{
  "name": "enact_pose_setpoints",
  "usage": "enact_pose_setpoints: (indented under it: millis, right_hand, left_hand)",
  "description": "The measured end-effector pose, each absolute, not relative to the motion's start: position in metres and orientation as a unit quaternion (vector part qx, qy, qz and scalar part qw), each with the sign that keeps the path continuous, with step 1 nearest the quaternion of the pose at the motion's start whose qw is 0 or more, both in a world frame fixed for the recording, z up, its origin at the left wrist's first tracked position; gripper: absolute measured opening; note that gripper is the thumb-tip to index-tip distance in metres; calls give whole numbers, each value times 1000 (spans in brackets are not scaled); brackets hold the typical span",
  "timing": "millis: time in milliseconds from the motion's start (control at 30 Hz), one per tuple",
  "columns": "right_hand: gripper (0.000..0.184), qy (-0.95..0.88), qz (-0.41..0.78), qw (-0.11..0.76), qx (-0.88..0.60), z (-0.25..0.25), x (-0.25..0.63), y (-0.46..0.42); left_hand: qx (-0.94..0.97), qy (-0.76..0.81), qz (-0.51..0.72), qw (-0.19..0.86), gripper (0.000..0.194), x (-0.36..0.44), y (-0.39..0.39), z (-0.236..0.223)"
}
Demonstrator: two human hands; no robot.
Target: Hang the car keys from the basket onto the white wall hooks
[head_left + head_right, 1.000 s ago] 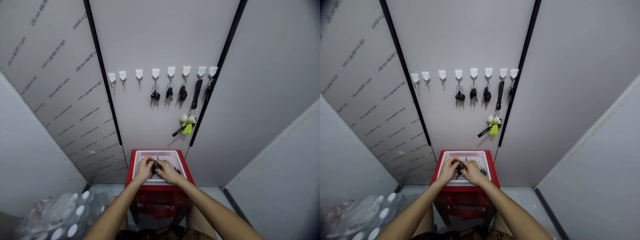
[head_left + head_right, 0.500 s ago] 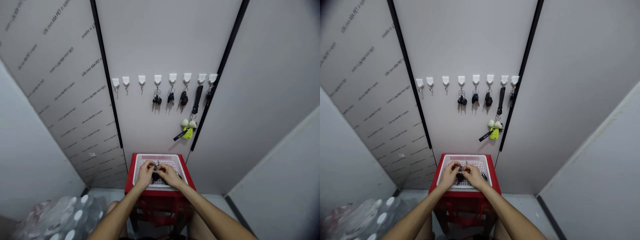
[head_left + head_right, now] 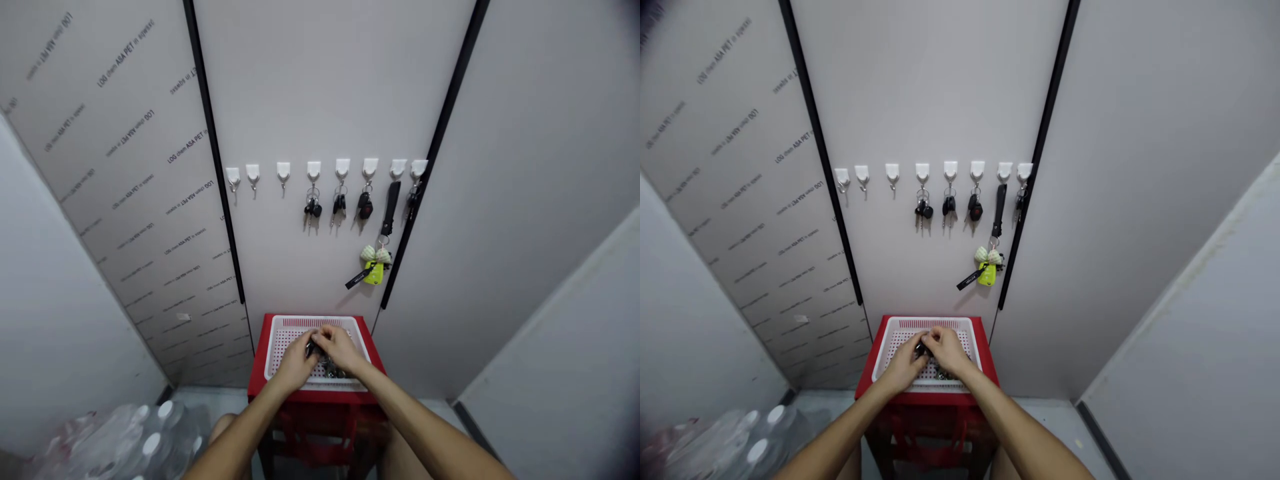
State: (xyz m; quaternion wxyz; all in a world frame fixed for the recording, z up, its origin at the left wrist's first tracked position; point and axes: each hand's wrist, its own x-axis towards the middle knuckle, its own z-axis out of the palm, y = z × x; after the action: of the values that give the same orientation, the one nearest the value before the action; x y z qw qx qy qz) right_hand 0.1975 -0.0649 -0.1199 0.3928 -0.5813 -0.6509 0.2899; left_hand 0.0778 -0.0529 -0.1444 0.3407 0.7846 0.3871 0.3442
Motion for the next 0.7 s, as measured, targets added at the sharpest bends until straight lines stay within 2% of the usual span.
enact_pose_setpoints:
  millis: [100, 200, 267, 433, 567, 700]
  right_hand:
    - [23, -641, 300, 396, -585, -120, 198, -64]
    - [22, -628, 248, 420, -606, -117, 197, -65]
    - [21, -632, 207, 419, -619, -115, 196, -67]
    - [19, -675, 177, 321, -640, -115, 190, -69]
    - [18, -662, 101, 326, -667, -114, 184, -72]
    - [16, -686, 124, 302, -651, -115, 181, -75]
  left_hand:
    - [783, 384, 318, 372, 31, 77, -51, -145]
    - [774, 417, 333, 342, 26, 78, -50, -148]
    - [766, 442, 351, 309, 27, 78, -49, -151]
    - [766, 477, 344, 260, 38, 80, -51, -156]
    - [762, 494, 338, 247, 41, 81, -54, -152]
    - [754, 504, 336, 254, 39, 80, -55, -149]
